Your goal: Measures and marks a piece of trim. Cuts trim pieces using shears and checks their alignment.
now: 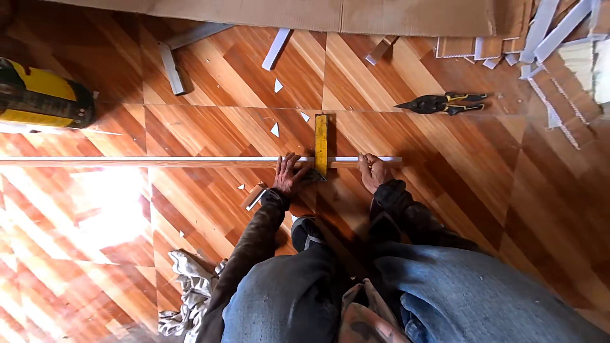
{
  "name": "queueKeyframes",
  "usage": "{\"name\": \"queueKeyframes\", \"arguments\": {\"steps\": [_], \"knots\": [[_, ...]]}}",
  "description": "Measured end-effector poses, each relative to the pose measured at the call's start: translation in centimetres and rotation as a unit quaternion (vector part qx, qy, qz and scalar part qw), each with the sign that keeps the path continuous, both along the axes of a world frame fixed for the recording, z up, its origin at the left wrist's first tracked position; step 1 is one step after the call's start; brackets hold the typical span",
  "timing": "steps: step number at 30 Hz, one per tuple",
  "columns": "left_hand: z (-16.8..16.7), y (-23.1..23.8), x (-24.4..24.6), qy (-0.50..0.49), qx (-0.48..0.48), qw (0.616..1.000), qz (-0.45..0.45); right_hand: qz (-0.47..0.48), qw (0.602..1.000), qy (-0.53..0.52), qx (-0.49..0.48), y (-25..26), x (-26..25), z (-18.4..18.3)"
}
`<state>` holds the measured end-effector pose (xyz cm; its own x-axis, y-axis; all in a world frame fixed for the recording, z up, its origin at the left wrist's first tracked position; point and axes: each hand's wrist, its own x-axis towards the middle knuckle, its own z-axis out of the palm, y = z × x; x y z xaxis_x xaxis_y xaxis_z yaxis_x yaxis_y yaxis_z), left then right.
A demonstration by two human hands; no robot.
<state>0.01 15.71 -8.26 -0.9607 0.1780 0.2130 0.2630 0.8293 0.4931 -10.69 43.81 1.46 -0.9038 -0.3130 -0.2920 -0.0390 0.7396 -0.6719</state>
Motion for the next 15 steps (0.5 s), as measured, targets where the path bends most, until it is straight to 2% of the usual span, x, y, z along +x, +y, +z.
{"name": "queueKeyframes", "arguments": {"steps": [3,5,7,9,11,13,15], "knots": [[3.9,1.6,2.4,-0.044,0.065,0.996,0.035,0.100,0.993,0.056,0.012,1.4,0.6,1.0],[7.3,3.3,3.9,-0.099,0.130,0.987,0.007,0.164,0.979,0.122,0.012,2.0,1.8,1.5],[10.2,4.8,4.7,-0.147,0.197,0.968,-0.051,0.219,0.960,0.174,-0.026,2.4,2.5,1.7],[12.8,5.8,4.6,-0.156,0.280,0.942,-0.100,0.277,0.941,0.175,-0.086,3.1,2.3,2.2],[14.2,5.9,3.7,-0.182,0.363,0.909,-0.096,0.324,0.923,0.166,-0.127,4.1,1.5,2.6],[14.8,4.8,2.5,-0.247,0.395,0.885,-0.029,0.303,0.932,0.149,-0.135,5.2,1.1,2.9],[13.0,3.2,0.5,-0.262,0.296,0.918,0.032,0.206,0.966,0.116,-0.103,6.6,1.1,3.1]]}}
